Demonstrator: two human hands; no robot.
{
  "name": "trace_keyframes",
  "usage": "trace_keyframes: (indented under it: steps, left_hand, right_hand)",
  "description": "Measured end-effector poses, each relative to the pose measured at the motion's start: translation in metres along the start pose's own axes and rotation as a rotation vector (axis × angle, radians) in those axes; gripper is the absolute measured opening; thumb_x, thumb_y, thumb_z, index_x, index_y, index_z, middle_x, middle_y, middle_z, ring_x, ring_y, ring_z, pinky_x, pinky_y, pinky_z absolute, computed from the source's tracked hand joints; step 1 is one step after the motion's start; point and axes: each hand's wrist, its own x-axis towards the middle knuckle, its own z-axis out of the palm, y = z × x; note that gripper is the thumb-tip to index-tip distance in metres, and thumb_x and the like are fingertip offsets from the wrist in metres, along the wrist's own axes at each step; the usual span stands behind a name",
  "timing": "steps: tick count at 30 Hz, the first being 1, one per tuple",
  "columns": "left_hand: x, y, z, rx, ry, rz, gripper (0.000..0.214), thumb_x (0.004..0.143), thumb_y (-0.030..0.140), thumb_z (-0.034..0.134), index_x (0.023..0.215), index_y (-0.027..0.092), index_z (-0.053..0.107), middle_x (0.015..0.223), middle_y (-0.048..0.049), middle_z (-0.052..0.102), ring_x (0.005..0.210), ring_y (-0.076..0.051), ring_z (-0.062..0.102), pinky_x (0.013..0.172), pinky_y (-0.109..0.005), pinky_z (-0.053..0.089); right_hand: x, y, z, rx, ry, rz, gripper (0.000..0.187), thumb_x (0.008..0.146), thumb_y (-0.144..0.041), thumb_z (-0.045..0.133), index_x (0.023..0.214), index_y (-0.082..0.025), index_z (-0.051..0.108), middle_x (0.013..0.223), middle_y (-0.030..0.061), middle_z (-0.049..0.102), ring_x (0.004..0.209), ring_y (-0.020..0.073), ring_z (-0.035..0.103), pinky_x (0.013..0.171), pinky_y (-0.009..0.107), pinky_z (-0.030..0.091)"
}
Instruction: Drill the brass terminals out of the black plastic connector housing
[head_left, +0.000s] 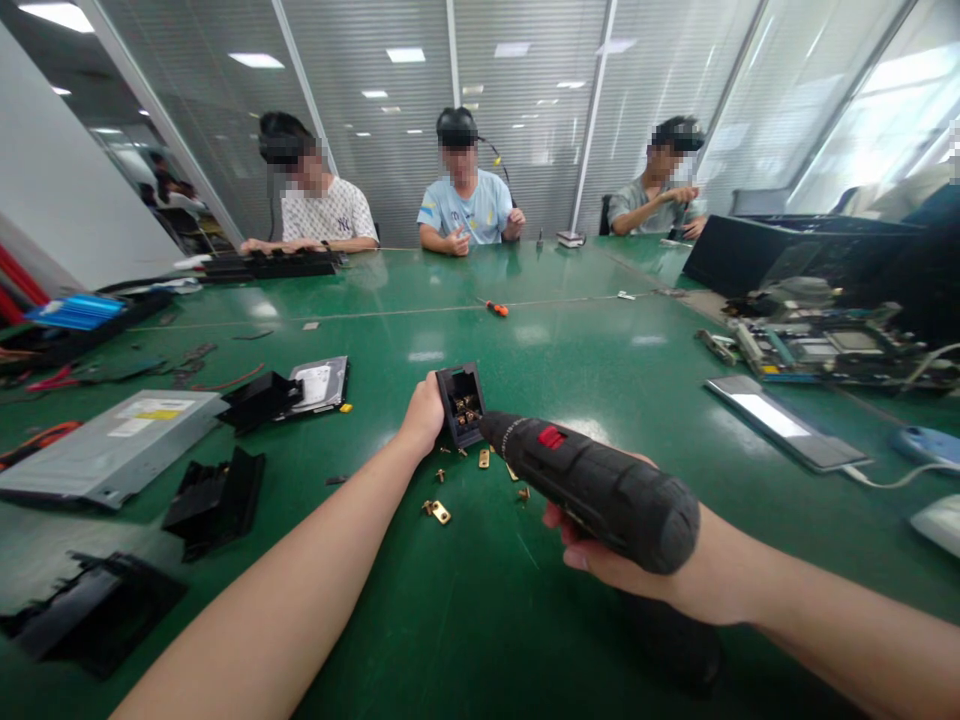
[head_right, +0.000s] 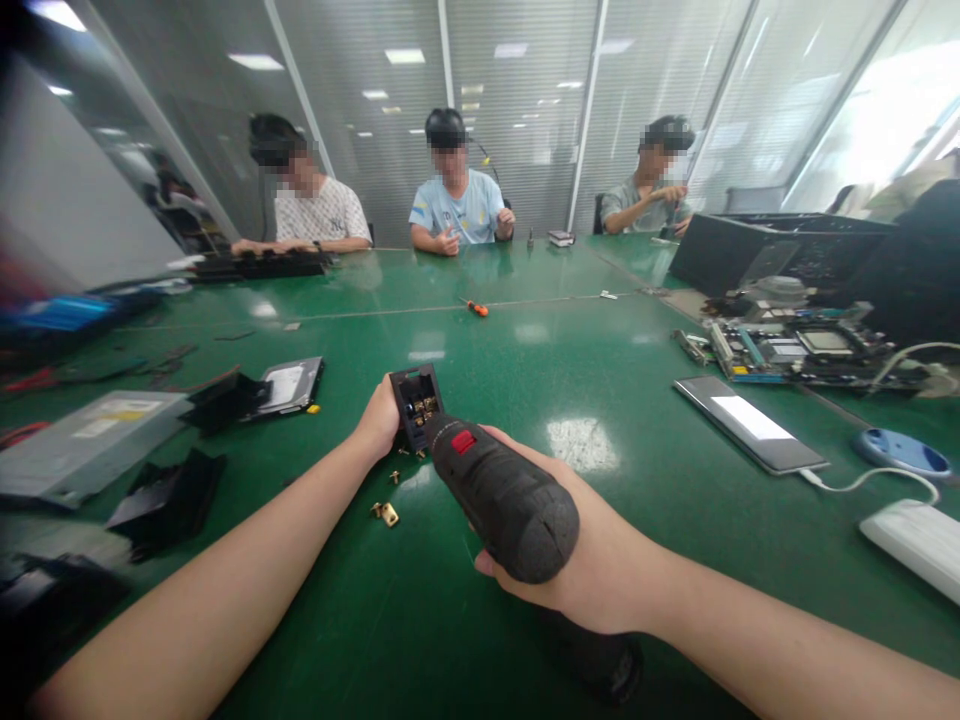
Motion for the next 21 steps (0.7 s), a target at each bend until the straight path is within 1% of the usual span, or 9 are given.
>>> trace_keyframes:
  steps: [2, 6, 11, 14, 16, 18, 21]
  left_hand:
    - [-0.0007, 0.0009, -0.0002, 0.0, -0.002, -0.018, 0.046, 0.088, 0.062, 0.049, 0.071, 0.021, 0.062, 0.064, 0.0001, 0.063, 0.07, -0.021, 0.058, 0.071, -0.034, 0.048]
    - [-0.0022, 0.002, -0.0009, 0.0, 0.015, -0.028, 0.047, 0.088, 0.063, 0.049, 0.071, 0.021, 0.062, 0.064, -0.0002, 0.062, 0.07, -0.022, 0.058, 0.071, -0.035, 0.048]
    - [-0.0015, 0.0001, -0.002, 0.006, 0.029, -0.019, 0.046, 0.087, 0.063, 0.05, 0.071, 0.022, 0.062, 0.066, -0.0001, 0.063, 0.07, -0.022, 0.06, 0.071, -0.036, 0.05]
    - [-0.0007, -0.0011, -0.0031, 0.011, 0.024, -0.019, 0.045, 0.087, 0.062, 0.05, 0.073, 0.021, 0.063, 0.067, -0.0005, 0.065, 0.07, -0.022, 0.061, 0.071, -0.036, 0.051]
    - [-0.0007, -0.0013, -0.0039, 0.015, 0.022, -0.013, 0.044, 0.087, 0.061, 0.051, 0.073, 0.021, 0.063, 0.068, -0.0005, 0.065, 0.07, -0.022, 0.061, 0.071, -0.035, 0.051]
    - [-0.001, -0.0013, -0.0046, 0.017, 0.024, -0.01, 0.045, 0.086, 0.062, 0.05, 0.073, 0.021, 0.063, 0.067, -0.0001, 0.065, 0.07, -0.022, 0.061, 0.071, -0.035, 0.051]
    - [-0.0014, -0.0017, -0.0053, 0.014, 0.016, -0.008, 0.047, 0.087, 0.063, 0.049, 0.072, 0.021, 0.063, 0.066, -0.0001, 0.064, 0.07, -0.022, 0.06, 0.07, -0.035, 0.05]
  right_hand:
    - [-0.0009, 0.0011, 0.0007, 0.054, -0.004, 0.028, 0.086, 0.083, -0.017, 0.074, 0.158, -0.023, 0.033, 0.099, 0.0035, 0.071, 0.081, 0.0178, 0.069, 0.074, 0.03, 0.061]
    - [-0.0007, -0.0004, 0.0004, 0.083, -0.022, 0.038, 0.085, 0.082, -0.015, 0.075, 0.156, -0.024, 0.034, 0.098, 0.0028, 0.07, 0.079, 0.0166, 0.068, 0.072, 0.028, 0.06]
    - [0.0035, -0.0051, -0.0013, 0.061, -0.045, 0.041, 0.069, 0.081, -0.014, 0.074, 0.144, -0.024, 0.046, 0.096, 0.002, 0.07, 0.079, 0.0162, 0.066, 0.072, 0.028, 0.059]
    - [0.0049, -0.0065, -0.0012, 0.091, -0.034, 0.058, 0.078, 0.08, -0.015, 0.074, 0.15, -0.022, 0.04, 0.095, 0.002, 0.069, 0.079, 0.0161, 0.067, 0.072, 0.028, 0.058]
    - [0.0044, -0.0063, -0.0007, 0.111, -0.035, 0.088, 0.078, 0.08, -0.016, 0.073, 0.15, -0.02, 0.039, 0.096, 0.0035, 0.07, 0.08, 0.0166, 0.068, 0.073, 0.029, 0.059]
    - [0.0028, -0.0041, 0.0002, 0.111, -0.038, 0.109, 0.069, 0.079, -0.017, 0.072, 0.143, -0.017, 0.046, 0.098, 0.0057, 0.07, 0.083, 0.0183, 0.07, 0.076, 0.032, 0.06]
    - [-0.001, 0.0032, 0.0024, 0.107, 0.011, 0.1, 0.051, 0.078, -0.02, 0.074, 0.126, -0.017, 0.058, 0.097, 0.0066, 0.07, 0.088, 0.0203, 0.071, 0.082, 0.036, 0.062]
